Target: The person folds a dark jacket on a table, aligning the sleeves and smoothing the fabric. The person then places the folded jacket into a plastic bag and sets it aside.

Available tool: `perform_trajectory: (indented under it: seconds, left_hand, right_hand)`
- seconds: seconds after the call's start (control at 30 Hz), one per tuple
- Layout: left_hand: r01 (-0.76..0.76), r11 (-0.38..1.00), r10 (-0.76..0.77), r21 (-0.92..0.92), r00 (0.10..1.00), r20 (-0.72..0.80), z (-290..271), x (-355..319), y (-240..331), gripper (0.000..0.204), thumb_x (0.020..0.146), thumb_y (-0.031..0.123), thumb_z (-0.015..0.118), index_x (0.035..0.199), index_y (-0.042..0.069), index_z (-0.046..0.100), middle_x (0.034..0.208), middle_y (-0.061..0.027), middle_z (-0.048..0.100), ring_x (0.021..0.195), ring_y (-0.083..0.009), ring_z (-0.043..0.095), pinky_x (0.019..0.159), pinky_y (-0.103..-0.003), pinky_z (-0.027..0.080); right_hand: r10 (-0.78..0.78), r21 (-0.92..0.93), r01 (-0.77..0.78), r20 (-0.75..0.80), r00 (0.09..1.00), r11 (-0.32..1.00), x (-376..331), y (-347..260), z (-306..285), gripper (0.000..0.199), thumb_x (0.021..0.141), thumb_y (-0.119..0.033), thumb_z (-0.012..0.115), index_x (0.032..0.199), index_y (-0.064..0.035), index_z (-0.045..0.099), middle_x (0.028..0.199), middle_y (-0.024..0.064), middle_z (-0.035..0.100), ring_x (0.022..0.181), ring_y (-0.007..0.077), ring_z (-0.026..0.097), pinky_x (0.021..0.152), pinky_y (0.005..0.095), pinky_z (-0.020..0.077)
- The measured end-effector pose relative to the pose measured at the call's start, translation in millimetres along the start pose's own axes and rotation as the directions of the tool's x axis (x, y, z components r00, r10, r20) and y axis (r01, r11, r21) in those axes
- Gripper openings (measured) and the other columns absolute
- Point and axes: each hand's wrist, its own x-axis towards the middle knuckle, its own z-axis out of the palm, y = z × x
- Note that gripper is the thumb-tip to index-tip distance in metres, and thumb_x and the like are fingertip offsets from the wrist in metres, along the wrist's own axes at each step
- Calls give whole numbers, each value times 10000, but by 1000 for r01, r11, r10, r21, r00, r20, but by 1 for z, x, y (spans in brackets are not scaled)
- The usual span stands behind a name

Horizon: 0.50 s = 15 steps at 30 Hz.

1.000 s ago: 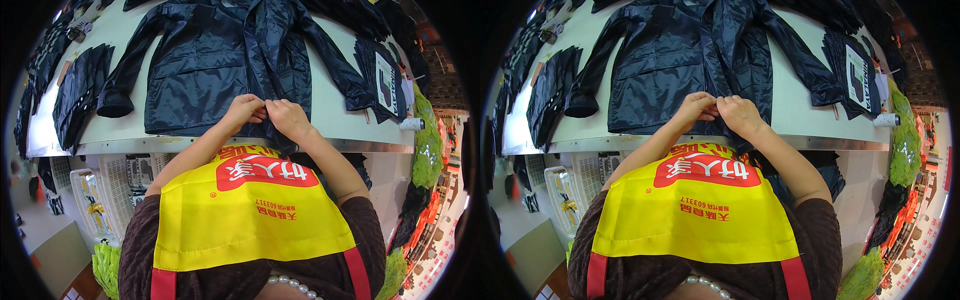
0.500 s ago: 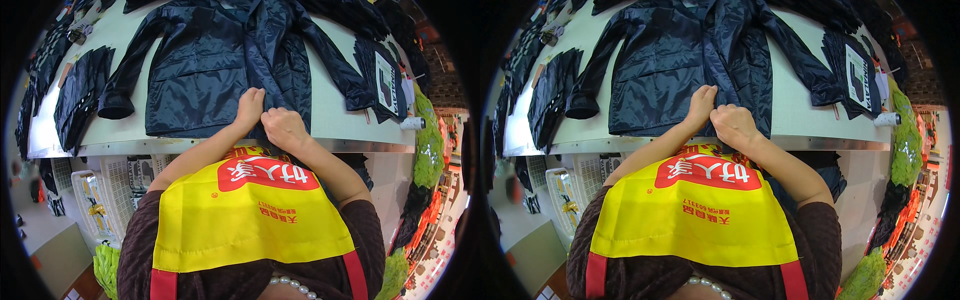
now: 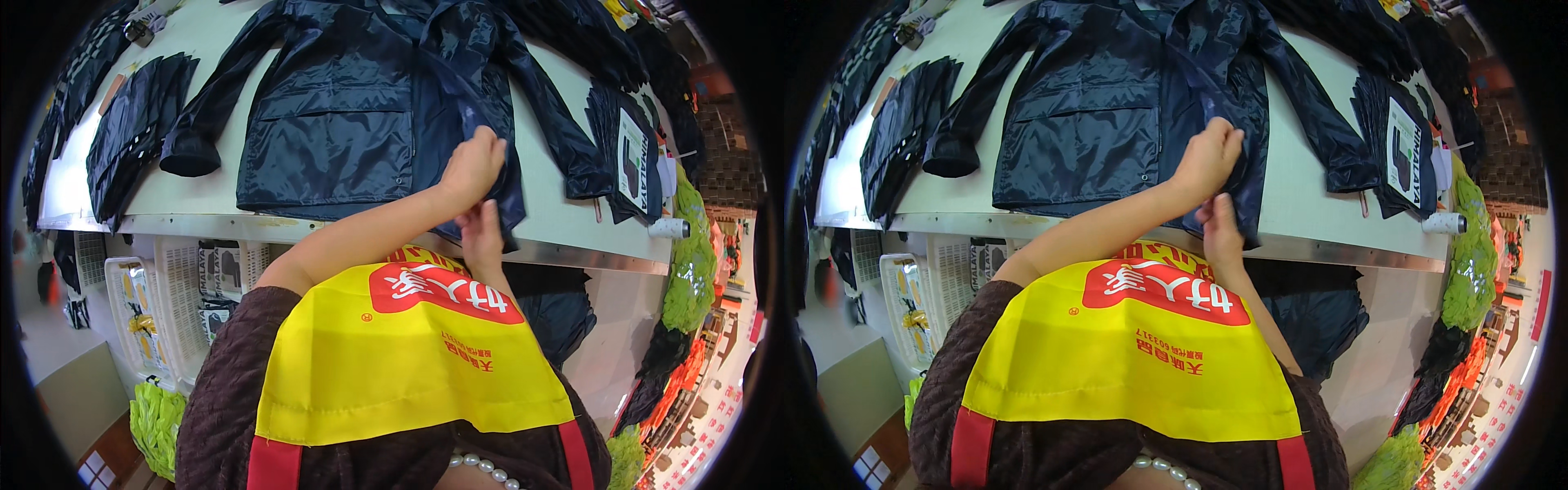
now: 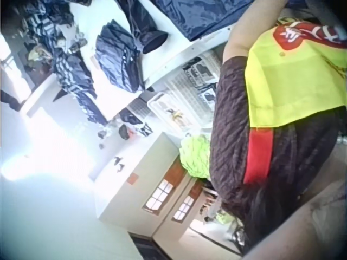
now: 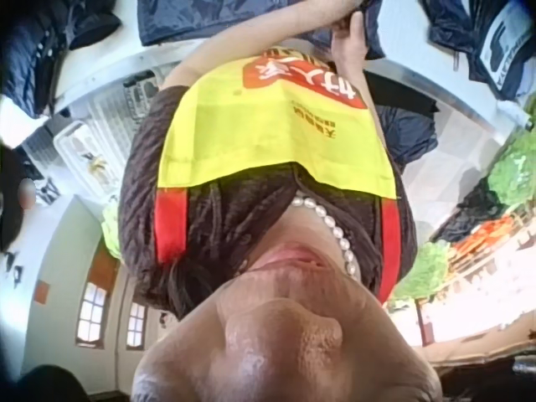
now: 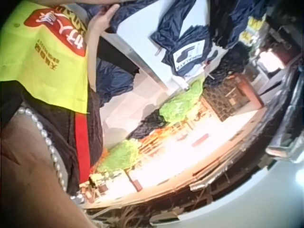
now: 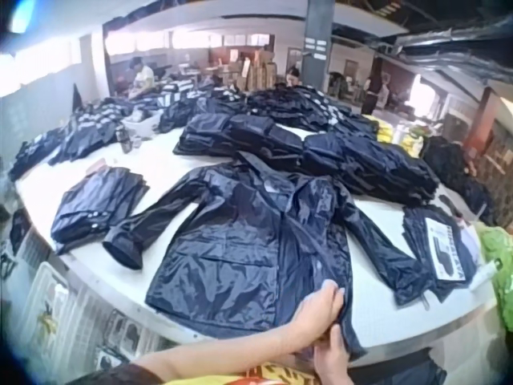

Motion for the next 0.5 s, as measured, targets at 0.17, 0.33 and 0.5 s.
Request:
perform_trajectory:
  seconds: [0.17, 0.33, 0.5]
  left_hand:
    - [-197, 917, 142, 347, 974, 178, -11, 1, -6, 238, 899, 271, 520, 850, 41, 491, 738, -194, 621, 688, -398, 611, 584, -475, 489]
    - [-215, 918, 185, 333, 975, 121, -42, -7, -45, 294, 888, 338, 540, 768, 72, 566, 759, -157, 615, 735, -371, 602, 608, -459, 467]
    - [-141, 719, 174, 681, 985, 21, -78, -27, -93, 342, 792, 372, 650, 804, 38, 578, 802, -151, 631, 781, -342, 603, 666, -418, 488]
  right_hand:
    - [65, 274, -39, -88, 994, 961, 23, -2, -9, 188, 930, -247, 567, 990, -78, 622, 807, -6, 606, 699, 74, 530, 588, 200, 419]
    - [453, 479, -426, 65, 889, 767, 35, 1, -30, 202, 871, -121, 643, 1046, -27, 606, 868, 44, 613, 677, 92, 554, 589, 179, 489]
    - [231, 771, -509, 454, 861, 382, 33, -26, -12, 330, 851, -158, 669, 1142, -44, 565, 917, 25, 602, 765, 102, 539, 650, 209, 471]
